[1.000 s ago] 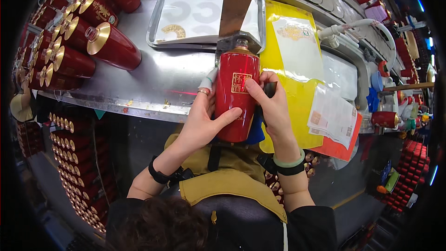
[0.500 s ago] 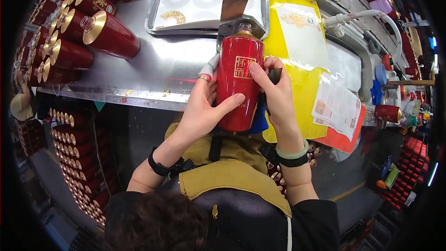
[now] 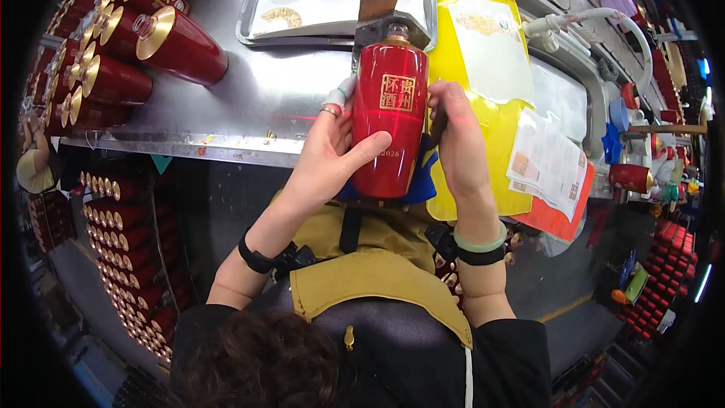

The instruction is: Applying decorative labels and cleaning bottles on a production line.

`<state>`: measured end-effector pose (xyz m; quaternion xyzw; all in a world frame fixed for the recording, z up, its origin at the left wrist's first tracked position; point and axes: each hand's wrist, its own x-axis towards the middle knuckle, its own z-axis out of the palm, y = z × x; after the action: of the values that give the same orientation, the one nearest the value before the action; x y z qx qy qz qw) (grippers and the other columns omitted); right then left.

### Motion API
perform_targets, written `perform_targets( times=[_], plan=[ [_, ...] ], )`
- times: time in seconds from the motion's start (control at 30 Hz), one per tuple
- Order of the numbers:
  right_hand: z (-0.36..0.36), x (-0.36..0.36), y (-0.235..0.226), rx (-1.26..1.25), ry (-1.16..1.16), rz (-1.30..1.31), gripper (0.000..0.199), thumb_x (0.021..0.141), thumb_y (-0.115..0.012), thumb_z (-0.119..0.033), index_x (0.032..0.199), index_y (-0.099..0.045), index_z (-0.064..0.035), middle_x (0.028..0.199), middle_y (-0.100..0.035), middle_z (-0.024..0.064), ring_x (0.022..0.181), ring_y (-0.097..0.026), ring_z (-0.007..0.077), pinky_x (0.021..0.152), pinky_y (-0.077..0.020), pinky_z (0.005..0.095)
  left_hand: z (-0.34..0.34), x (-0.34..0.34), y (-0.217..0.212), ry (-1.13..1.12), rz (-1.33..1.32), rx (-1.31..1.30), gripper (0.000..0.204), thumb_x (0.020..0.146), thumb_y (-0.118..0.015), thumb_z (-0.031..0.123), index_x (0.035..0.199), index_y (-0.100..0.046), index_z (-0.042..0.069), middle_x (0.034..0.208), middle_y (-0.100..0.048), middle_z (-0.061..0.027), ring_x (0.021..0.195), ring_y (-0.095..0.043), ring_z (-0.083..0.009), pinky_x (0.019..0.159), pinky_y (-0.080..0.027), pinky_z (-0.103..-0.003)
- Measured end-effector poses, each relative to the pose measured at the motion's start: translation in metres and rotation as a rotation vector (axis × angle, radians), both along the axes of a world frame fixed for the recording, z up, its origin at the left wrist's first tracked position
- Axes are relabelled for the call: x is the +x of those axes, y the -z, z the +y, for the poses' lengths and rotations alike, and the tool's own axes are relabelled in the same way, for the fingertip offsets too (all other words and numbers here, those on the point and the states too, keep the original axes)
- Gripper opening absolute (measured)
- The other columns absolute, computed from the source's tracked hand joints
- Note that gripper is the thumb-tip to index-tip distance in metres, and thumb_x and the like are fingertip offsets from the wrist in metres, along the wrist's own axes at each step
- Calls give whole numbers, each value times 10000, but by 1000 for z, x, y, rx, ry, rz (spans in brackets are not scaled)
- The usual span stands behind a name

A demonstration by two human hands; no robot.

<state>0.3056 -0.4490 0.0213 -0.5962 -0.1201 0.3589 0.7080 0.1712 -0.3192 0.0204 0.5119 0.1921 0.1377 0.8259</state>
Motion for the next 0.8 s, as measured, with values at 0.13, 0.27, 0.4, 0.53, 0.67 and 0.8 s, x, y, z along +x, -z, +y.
perform_targets(
  times=[0.13,0.27,0.4,0.53,0.67,0.8],
  plan=[
    [-20,-8,-8,77,97,-60,236,1041,-533,-187,1201,-594,-25,1019,-591,2,935,-527,85,884,-414,223,-2,-1,1,10,31,59,824,892,-757,89,1497,-218,-61,1413,-470,-178,1306,-503,-213,1122,-403,-379],
    [-38,-30,-19,7,67,-214,215,964,-617,-4,1178,-625,9,1092,-628,34,1009,-559,99,896,-442,235,1,-2,3,23,69,34,790,892,-764,106,1467,-250,-67,1400,-485,-183,1307,-505,-221,1126,-403,-384],
    [-45,-53,-19,-118,-27,-364,241,925,-672,3,1166,-664,8,1051,-648,45,971,-590,106,877,-471,249,1,-2,4,30,53,86,758,888,-772,118,1438,-283,-63,1399,-487,-177,1305,-508,-224,1125,-406,-386],
    [-45,-62,-13,-108,-5,-412,199,918,-684,-7,1116,-677,17,1016,-665,63,916,-610,109,826,-487,245,0,-3,4,33,13,95,819,881,-776,111,1481,-245,-59,1398,-487,-168,1298,-512,-225,1121,-410,-385],
    [-44,-64,-12,-119,3,-435,178,914,-694,-19,1087,-687,20,979,-669,54,855,-613,100,771,-491,241,0,-2,5,34,17,84,818,877,-776,98,1482,-247,-54,1402,-485,-169,1297,-513,-224,1121,-411,-384],
    [-42,-64,-9,-142,3,-421,181,914,-696,-25,1089,-688,18,977,-666,51,832,-596,90,742,-478,234,-1,-2,7,31,2,98,822,878,-776,95,1485,-244,-57,1413,-479,-175,1296,-517,-227,1121,-414,-386]
  ],
)
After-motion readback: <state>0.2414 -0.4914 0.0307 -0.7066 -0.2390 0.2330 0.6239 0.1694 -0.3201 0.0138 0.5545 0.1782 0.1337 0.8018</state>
